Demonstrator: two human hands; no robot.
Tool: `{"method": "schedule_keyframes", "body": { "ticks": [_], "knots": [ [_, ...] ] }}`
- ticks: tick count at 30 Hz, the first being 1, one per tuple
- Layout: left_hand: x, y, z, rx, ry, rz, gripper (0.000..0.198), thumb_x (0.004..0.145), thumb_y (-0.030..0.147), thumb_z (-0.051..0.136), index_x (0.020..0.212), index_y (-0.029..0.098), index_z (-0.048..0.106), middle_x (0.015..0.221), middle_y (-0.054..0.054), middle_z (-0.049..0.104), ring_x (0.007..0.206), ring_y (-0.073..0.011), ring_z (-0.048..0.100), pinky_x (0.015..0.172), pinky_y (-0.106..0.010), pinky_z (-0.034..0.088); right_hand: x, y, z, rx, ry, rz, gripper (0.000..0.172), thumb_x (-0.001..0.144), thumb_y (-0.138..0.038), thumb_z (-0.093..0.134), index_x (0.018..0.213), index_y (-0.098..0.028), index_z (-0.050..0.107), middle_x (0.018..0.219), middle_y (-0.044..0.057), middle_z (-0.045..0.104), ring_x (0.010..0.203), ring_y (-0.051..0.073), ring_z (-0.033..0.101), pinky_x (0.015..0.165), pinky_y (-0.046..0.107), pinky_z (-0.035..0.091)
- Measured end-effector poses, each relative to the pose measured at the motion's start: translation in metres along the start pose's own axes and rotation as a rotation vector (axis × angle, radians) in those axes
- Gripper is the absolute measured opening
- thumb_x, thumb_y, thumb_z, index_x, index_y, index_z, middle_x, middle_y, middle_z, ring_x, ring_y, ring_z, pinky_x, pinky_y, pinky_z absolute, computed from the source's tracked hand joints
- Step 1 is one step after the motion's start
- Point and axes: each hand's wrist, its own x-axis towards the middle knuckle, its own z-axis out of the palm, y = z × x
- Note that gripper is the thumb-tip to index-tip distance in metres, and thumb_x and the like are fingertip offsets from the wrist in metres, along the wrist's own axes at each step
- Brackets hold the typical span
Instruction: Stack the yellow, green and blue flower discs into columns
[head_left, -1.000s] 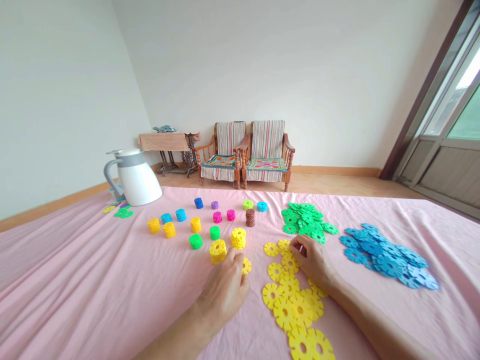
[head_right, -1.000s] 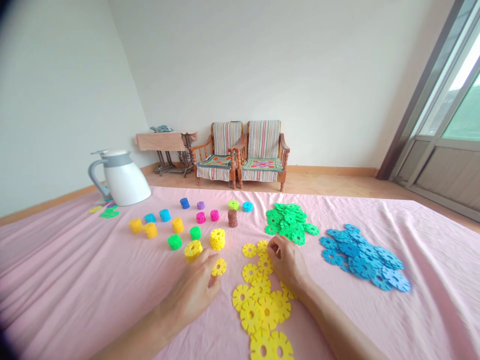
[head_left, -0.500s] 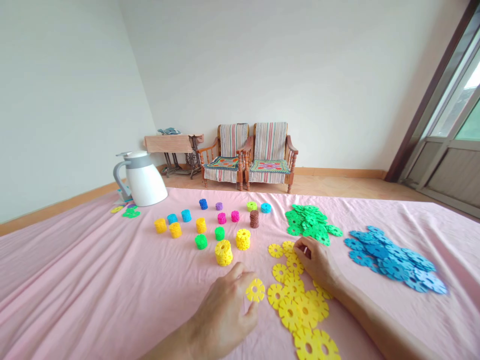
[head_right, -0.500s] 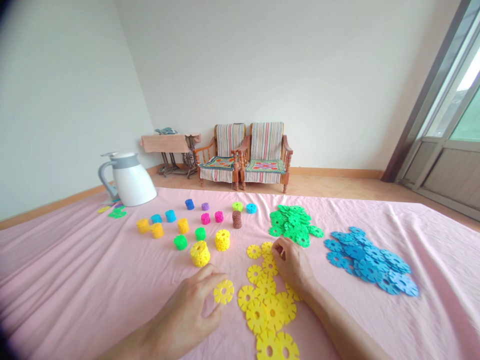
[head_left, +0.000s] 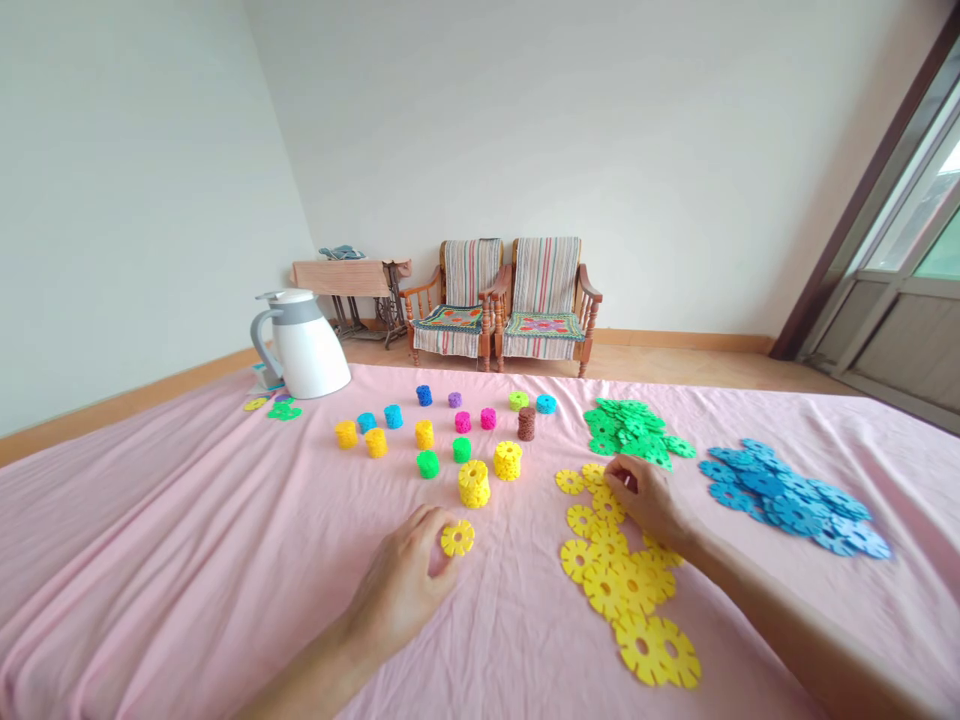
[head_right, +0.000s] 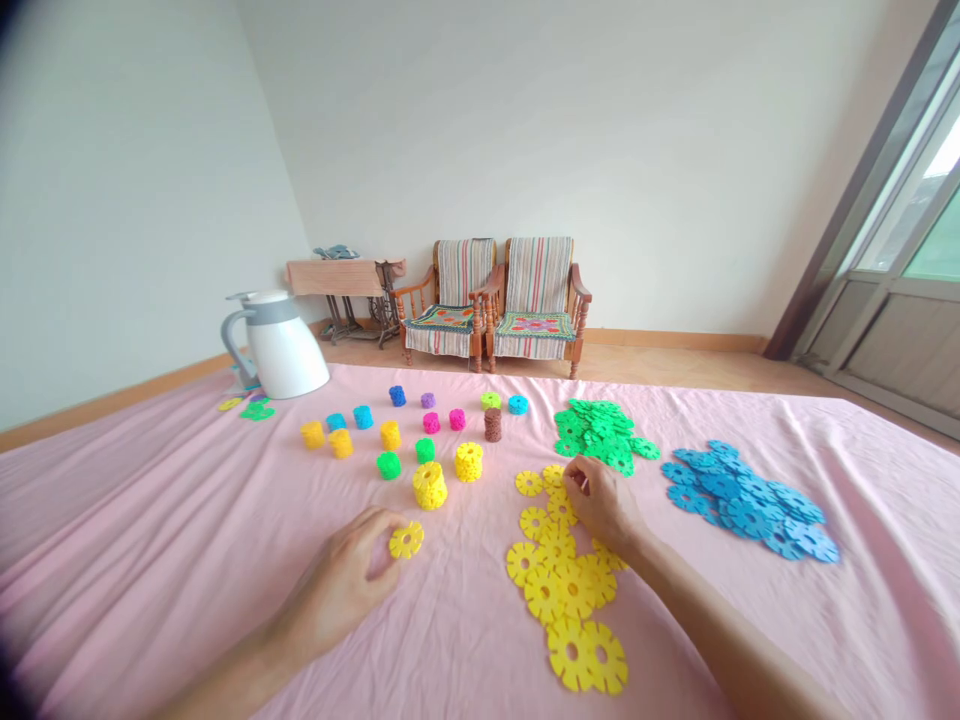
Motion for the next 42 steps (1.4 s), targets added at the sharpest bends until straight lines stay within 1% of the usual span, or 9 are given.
{"method": "schedule_keyframes", "body": {
  "ticks": [6,10,16,22,28,32,35,39,42],
  "knots": [
    [-0.003,-0.008,0.007,-0.069,0.021,0.026,0.034,0.073,0.002,0.049,0.098,0.022,0.059,0.101,-0.001,0.064,0.096,-0.0174,0.061,0.084,-0.028,0.046,-0.004,-0.015,-0.015,-0.006,0.035,0.044,0.021,0.077,-0.031,0.043,0.069,-0.019,0.060,0.058,0.000,0.057,0.050,0.013,0.046,0.050,0.025,0.034],
    [-0.003,-0.006,0.008,-0.072,0.017,0.022,0.032,0.073,0.001,0.049,0.095,0.022,0.061,0.099,-0.002,0.065,0.095,-0.0178,0.061,0.084,-0.028,0.047,-0.009,-0.008,-0.018,0.027,0.091,0.109,0.024,0.077,-0.034,0.045,0.070,-0.018,0.062,0.057,0.000,0.058,0.049,0.014,0.047,0.048,0.025,0.033],
    [0.002,0.015,0.007,-0.052,-0.095,0.057,0.026,0.077,0.005,0.049,0.092,0.022,0.062,0.099,-0.002,0.064,0.093,-0.0168,0.060,0.083,-0.026,0.047,-0.012,0.013,-0.012,0.048,0.103,0.116,0.023,0.077,-0.037,0.046,0.071,-0.020,0.061,0.058,0.001,0.060,0.052,0.016,0.050,0.049,0.026,0.037],
    [0.020,0.039,0.021,0.109,-0.244,0.142,0.017,0.082,0.009,0.047,0.088,0.020,0.060,0.094,-0.003,0.062,0.087,-0.0168,0.060,0.078,-0.025,0.046,-0.015,0.011,-0.008,0.005,0.062,0.089,0.022,0.079,-0.035,0.046,0.071,-0.020,0.061,0.063,0.001,0.062,0.055,0.016,0.054,0.054,0.027,0.039],
    [0.040,0.049,0.033,0.194,-0.280,0.134,0.019,0.085,0.008,0.044,0.093,0.019,0.058,0.096,-0.004,0.059,0.090,-0.0178,0.059,0.081,-0.027,0.045,-0.017,0.007,-0.011,-0.008,0.062,0.083,0.023,0.080,-0.034,0.044,0.072,-0.020,0.061,0.065,0.002,0.063,0.057,0.016,0.055,0.055,0.027,0.040],
    [0.042,0.061,0.036,0.156,-0.282,0.181,0.022,0.087,0.008,0.042,0.095,0.020,0.060,0.099,-0.005,0.057,0.093,-0.0179,0.058,0.083,-0.028,0.045,-0.016,-0.002,-0.018,-0.025,0.137,0.130,0.026,0.081,-0.036,0.044,0.073,-0.019,0.062,0.064,0.003,0.063,0.053,0.016,0.053,0.053,0.027,0.038],
    [0.043,0.074,0.042,0.066,-0.344,0.252,0.020,0.087,0.013,0.048,0.098,0.022,0.062,0.101,-0.003,0.057,0.091,-0.0173,0.058,0.084,-0.028,0.046,-0.015,-0.004,-0.023,-0.012,0.179,0.174,0.025,0.080,-0.038,0.046,0.075,-0.019,0.063,0.063,0.003,0.064,0.052,0.015,0.053,0.051,0.026,0.036],
    [0.047,0.085,0.051,-0.009,-0.413,0.237,0.030,0.077,0.027,0.065,0.106,0.022,0.062,0.101,-0.004,0.058,0.092,-0.0206,0.059,0.083,-0.030,0.046,-0.016,0.001,-0.023,0.024,0.159,0.205,0.026,0.079,-0.039,0.047,0.073,-0.019,0.063,0.061,0.002,0.063,0.052,0.015,0.053,0.050,0.026,0.036],
    [0.048,0.087,0.054,-0.026,-0.425,0.225,0.032,0.076,0.026,0.066,0.107,0.022,0.063,0.102,-0.004,0.057,0.092,-0.0207,0.058,0.082,-0.029,0.046,-0.016,0.003,-0.020,0.071,0.130,0.188,0.027,0.081,-0.039,0.045,0.074,-0.019,0.062,0.062,0.002,0.062,0.053,0.015,0.052,0.051,0.026,0.036]
  ]
}}
